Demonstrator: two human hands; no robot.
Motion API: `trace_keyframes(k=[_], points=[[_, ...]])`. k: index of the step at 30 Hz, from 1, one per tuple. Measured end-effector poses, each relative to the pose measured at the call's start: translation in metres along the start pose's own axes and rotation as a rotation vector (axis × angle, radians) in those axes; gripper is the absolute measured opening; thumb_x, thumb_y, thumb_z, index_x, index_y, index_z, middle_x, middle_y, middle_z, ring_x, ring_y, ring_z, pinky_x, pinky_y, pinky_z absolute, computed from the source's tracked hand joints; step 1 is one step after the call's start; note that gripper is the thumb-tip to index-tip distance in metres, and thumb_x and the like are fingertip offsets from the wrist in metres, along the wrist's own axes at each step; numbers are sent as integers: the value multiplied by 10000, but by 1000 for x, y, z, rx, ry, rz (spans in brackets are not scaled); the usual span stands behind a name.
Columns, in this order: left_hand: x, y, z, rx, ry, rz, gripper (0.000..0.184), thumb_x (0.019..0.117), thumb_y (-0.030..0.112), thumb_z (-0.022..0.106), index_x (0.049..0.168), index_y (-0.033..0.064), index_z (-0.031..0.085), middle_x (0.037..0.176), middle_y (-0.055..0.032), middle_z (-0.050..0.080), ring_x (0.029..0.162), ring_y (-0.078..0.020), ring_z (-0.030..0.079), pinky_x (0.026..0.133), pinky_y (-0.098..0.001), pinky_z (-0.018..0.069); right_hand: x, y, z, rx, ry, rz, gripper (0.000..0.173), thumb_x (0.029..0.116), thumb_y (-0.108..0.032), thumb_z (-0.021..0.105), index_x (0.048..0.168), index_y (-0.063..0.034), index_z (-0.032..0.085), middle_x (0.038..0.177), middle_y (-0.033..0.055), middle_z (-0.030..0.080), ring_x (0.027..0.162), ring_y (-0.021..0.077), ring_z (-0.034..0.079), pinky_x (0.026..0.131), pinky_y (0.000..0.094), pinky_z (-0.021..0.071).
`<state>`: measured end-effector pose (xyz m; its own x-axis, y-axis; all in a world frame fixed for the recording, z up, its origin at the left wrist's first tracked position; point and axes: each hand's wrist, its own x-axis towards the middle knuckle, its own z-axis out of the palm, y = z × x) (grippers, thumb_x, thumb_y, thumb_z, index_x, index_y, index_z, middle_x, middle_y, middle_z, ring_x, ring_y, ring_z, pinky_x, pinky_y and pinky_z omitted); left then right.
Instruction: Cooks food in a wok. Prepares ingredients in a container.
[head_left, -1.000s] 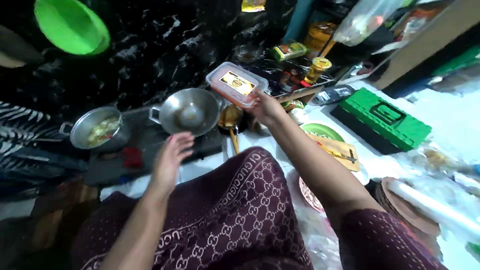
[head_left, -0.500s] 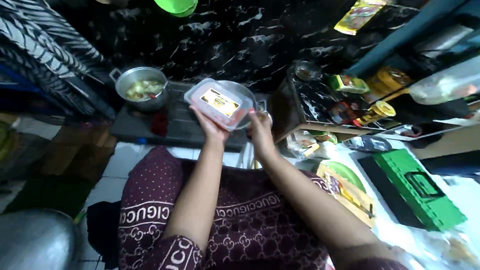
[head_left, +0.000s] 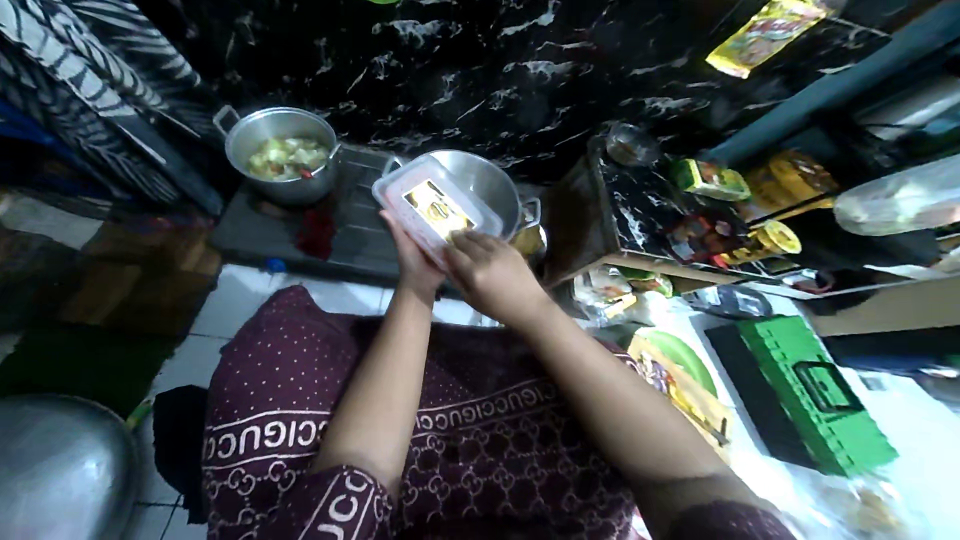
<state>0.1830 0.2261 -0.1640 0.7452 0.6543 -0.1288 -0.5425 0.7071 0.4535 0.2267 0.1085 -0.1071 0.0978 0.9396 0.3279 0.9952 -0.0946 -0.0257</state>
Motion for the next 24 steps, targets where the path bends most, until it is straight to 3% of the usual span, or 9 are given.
trace_keyframes(k=[3,5,8,12,16,19,22,24], points=[[8,-4,-4,-5,32,54,765,1010,700,28,1410,240,491,1227,28,666,1119,-74,641,924,-335,572,0,-7,1,18,5,-27,194,948,-172,666,1030,-12,738,1094,218,747,1073,389,729,885,527,603],[5,-8,-4,-11,19,3,734,1005,725,69,1349,276,537,1174,53,687,1068,-58,659,875,-317,586,2,-6,-2,13,57,-3,168,932,-142,666,1013,-12,736,1056,207,754,1024,379,745,837,520,616],[-1,-17,-13,3,-100,-120,750,944,823,137,1280,330,591,1119,78,712,1012,-68,686,817,-339,611,5,5,-16,2,184,87,119,934,-86,649,976,-6,727,959,187,755,894,364,755,756,517,621],[6,-32,-26,-23,-76,-293,895,843,933,163,1272,296,622,1125,-1,726,1018,-181,709,812,-456,617,6,23,-36,68,319,290,124,982,-77,635,997,-4,734,817,162,727,749,340,732,651,507,598],[7,-39,-29,-3,29,-356,928,827,946,196,1327,279,604,1195,-55,716,1073,-257,702,839,-532,604,2,50,-58,91,350,553,251,1056,-186,567,1108,-3,730,919,190,747,833,362,740,725,570,582],[8,-39,-33,-14,6,-344,917,843,932,215,1368,272,578,1245,-72,698,1117,-282,686,874,-562,589,-12,94,-70,139,450,857,347,1087,-290,511,1159,-22,719,1023,186,741,947,325,723,866,555,561],[9,-40,-34,-39,5,-343,919,841,926,260,1391,255,563,1290,-98,677,1168,-321,664,917,-605,567,-47,154,-69,355,809,1259,349,1079,-274,513,1143,7,710,1051,161,700,985,243,657,924,451,518],[7,-38,-32,-20,9,-324,935,832,934,256,1403,258,557,1317,-95,664,1198,-323,648,945,-617,549,-74,184,-58,584,1035,1510,349,1087,-255,502,1217,30,657,1134,174,665,1040,242,636,928,435,524]])
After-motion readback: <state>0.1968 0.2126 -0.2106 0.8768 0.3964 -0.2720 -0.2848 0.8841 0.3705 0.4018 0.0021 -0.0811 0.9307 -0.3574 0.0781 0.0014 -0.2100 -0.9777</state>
